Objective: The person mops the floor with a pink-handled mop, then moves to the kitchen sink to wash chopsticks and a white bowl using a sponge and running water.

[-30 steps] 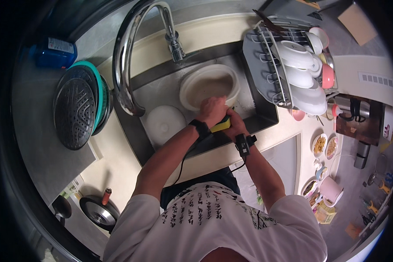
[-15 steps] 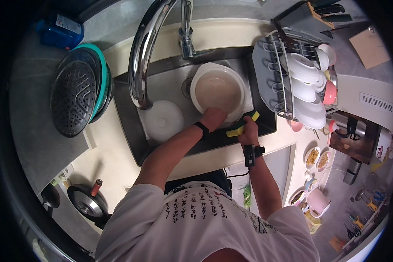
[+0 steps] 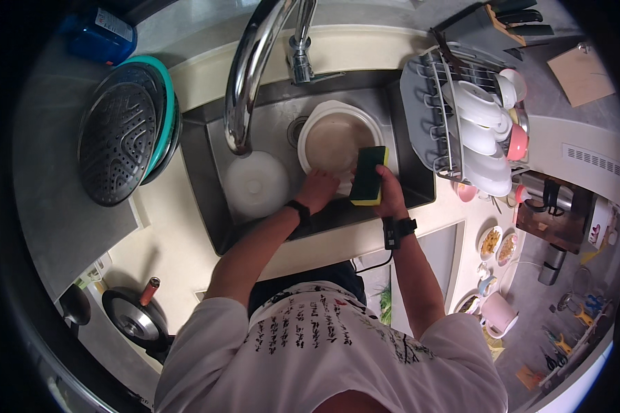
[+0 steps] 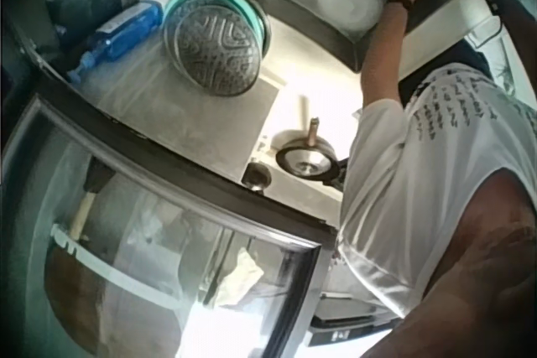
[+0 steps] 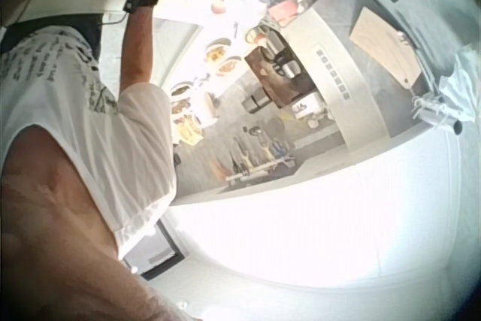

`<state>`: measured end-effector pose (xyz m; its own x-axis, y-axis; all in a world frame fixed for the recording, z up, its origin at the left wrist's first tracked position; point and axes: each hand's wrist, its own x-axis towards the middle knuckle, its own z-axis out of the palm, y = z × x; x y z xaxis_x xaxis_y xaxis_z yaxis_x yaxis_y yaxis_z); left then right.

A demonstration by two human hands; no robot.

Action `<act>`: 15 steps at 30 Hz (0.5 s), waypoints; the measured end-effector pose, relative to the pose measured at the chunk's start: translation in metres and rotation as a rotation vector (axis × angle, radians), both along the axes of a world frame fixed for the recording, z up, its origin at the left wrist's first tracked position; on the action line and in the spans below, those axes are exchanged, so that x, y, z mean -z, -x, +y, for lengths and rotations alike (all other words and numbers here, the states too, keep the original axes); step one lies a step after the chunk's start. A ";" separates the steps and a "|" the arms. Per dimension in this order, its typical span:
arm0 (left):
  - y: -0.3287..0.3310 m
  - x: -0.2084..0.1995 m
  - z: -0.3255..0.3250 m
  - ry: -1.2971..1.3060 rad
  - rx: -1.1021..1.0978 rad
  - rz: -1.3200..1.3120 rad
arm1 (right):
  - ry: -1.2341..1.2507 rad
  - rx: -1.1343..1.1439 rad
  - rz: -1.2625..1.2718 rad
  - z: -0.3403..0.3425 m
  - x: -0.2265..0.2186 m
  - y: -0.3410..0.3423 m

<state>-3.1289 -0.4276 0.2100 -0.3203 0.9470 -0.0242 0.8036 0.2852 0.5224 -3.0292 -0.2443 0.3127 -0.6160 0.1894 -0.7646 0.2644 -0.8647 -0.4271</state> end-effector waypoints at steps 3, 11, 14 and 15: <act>0.018 -0.028 -0.033 -0.128 -0.277 -0.225 | 0.115 -0.038 0.171 -0.007 0.000 0.006; 0.035 -0.067 -0.049 -0.285 -0.973 -1.633 | -0.006 -0.275 0.130 -0.046 0.017 0.045; 0.054 -0.065 -0.042 -0.617 -0.802 -2.201 | -0.028 -0.496 0.104 -0.067 0.013 0.059; 0.059 -0.065 -0.042 -0.620 -0.830 -2.050 | -0.017 -0.568 0.109 -0.074 0.009 0.062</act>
<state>-3.1875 -0.4695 0.2745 -0.4494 0.6861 -0.5721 -0.8914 -0.3025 0.3375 -3.0908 -0.3186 0.3032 -0.6995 -0.1825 -0.6909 0.6390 -0.5927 -0.4904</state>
